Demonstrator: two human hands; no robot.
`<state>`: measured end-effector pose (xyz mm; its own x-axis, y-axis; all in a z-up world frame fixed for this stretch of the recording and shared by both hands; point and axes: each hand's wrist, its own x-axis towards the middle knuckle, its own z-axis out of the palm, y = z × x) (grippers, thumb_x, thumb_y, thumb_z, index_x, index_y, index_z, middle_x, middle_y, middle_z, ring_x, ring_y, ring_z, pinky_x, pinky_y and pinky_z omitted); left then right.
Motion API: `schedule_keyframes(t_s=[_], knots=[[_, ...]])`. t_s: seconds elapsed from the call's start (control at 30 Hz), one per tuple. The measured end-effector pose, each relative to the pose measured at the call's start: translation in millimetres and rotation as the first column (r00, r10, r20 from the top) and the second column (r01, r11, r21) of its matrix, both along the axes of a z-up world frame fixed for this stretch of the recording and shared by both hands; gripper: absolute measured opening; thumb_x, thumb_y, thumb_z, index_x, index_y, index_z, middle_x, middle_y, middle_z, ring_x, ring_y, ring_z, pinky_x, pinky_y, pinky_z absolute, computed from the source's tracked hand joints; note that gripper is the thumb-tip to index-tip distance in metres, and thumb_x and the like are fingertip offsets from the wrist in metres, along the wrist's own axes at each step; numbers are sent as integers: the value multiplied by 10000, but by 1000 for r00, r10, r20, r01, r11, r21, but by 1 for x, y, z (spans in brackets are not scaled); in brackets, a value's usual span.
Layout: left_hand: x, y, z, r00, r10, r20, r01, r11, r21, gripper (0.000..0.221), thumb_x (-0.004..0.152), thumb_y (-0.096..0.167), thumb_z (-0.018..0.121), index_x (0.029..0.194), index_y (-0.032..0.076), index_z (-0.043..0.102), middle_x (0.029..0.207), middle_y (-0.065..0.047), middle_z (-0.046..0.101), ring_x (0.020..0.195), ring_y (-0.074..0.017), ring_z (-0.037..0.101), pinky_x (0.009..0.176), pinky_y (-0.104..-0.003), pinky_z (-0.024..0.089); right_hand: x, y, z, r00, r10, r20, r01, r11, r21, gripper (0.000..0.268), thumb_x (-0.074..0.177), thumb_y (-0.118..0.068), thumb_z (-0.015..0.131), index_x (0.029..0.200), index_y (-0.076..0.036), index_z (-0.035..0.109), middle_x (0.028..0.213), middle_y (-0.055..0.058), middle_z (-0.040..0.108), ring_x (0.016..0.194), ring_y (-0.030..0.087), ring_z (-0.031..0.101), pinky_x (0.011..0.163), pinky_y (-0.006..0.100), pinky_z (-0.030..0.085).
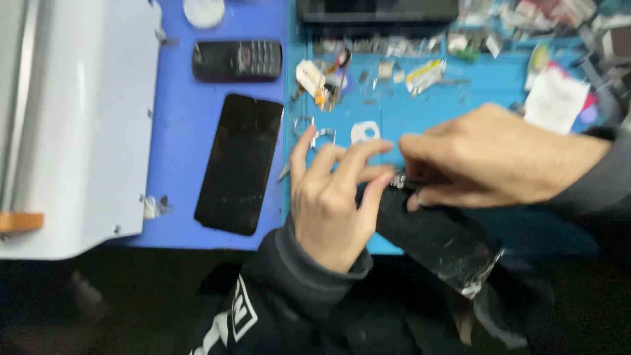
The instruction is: The person works at a repair bench on a phone with a shattered screen. They heat the display on a heating pad, peel off the copper backing layer, then pry and pick the cracked glass off the display using tweezers and a scalpel blade, working around the edges of the broken panel.
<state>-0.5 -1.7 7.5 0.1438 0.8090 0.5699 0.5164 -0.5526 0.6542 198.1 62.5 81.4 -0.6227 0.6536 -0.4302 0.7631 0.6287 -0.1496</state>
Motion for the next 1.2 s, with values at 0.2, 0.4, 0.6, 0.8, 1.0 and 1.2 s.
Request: schedule_keyframes(t_s=[0.2,0.4,0.6,0.8,1.0,1.2], knots=[[2,4,11,997,24,76,-29,997,68,257,820,78,801,1059,103,710,862,46,774,875,-161,694,1148,-520,402,11,-4,15,984,-18,-176,21,1000,16,474,769,-472,804,1022,-128,599,831,73,698,712,324,701,586,455,538],[0,-1,13,987,-20,157,8,997,77,222,841,18,807,1026,76,699,944,-34,761,895,-205,736,933,-403,559,54,-23,12,956,-158,-248,178,982,58,472,810,-388,761,1173,-142,587,848,77,712,751,329,704,609,460,523],[2,-1,7,972,-132,192,145,988,-55,223,826,-35,786,1021,40,710,970,-78,692,848,-216,736,737,-306,582,55,-53,27,957,-182,-224,222,960,168,673,871,-344,686,1439,-82,437,1002,107,745,838,285,730,659,388,551],[1,-2,7,983,-138,123,137,990,15,248,812,-71,761,1026,47,720,966,-78,672,856,-230,710,746,-319,572,55,-79,5,904,-426,22,407,877,257,471,898,-415,734,1282,-210,554,850,17,756,818,185,746,681,340,586],[1,-14,20,948,-311,-65,317,910,266,391,879,-82,745,1251,-25,639,1111,-116,681,984,-278,676,874,-382,546,34,-98,-19,541,-292,-788,448,894,-24,348,811,-171,820,1104,-55,672,940,39,778,817,135,766,672,246,634],[4,-30,25,867,-489,-93,494,823,280,458,913,-85,713,1354,-41,597,1337,-176,679,1117,-304,665,975,-370,562,51,-124,-20,457,-284,-843,488,872,-30,222,834,-92,784,1042,-49,716,938,15,787,854,122,765,726,223,641]])
